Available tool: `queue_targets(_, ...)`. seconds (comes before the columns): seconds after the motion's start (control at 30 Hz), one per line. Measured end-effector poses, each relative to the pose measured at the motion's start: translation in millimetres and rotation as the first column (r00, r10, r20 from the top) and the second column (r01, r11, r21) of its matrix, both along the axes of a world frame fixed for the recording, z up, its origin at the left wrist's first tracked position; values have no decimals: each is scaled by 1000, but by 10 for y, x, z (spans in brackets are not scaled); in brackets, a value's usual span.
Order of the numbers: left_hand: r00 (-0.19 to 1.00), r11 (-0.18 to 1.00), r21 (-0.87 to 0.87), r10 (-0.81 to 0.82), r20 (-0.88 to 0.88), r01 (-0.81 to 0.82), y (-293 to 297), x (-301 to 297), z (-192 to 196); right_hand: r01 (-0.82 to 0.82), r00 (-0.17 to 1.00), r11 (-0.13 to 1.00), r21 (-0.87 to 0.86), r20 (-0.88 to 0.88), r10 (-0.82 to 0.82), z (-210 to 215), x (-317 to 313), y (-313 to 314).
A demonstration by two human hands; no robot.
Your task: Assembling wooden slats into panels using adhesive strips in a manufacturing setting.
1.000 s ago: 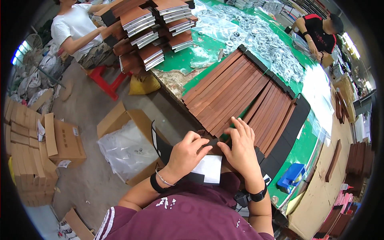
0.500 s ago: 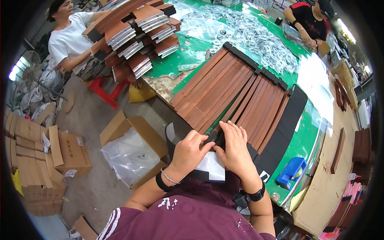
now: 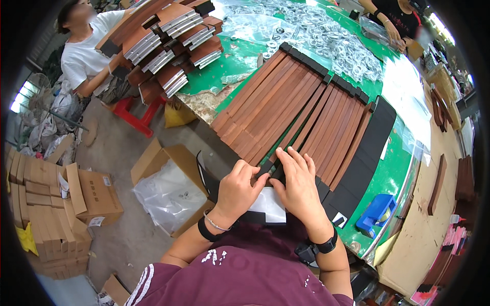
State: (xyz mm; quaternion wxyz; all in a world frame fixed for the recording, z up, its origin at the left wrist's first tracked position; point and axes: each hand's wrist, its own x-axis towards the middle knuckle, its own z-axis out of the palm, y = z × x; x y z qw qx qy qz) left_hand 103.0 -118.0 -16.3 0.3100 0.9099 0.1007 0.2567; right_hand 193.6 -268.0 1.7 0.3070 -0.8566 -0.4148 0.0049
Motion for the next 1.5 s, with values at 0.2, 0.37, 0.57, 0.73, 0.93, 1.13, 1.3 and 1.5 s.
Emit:
queue_targets(0.2, 1000, 1000, 2, 6, -1, -6, 4, 7, -19, 5, 1000, 1000, 1, 13, -5, 0, 3, 15)
queue_targets(0.37, 1000, 1000, 17, 4, -9, -3, -1, 13, -3, 5, 1000, 1000, 1, 13, -5, 1, 0, 21)
queue_targets(0.57, 999, 1000, 24, 3, -36, -2, -14, 23, 59, 11, 1000, 1000, -5, 14, -11, -15, -14, 26)
queue_targets(0.73, 994, 1000, 31, 6, -109, -3, -38, 36, 117, 12, 1000, 1000, 1, 14, -12, -28, -21, 8)
queue_targets(0.93, 991, 998, 53, 31, -129, -24, -50, 34, 69, 1, 995, 999, -41, 104, 3, -28, -37, 31)
queue_targets(1.13, 995, 997, 69, 32, -97, -25, -20, -27, -1, 20, 979, 997, -71, 202, -5, -30, -55, 59)
queue_targets(1.3, 997, 996, 93, 12, -82, -5, 38, -72, 53, 22, 978, 996, -87, 210, -3, -42, -45, 53)
queue_targets(1.5, 992, 992, 126, -6, -124, 21, 6, -88, 70, 18, 982, 996, -93, 190, 0, -48, -53, 37)
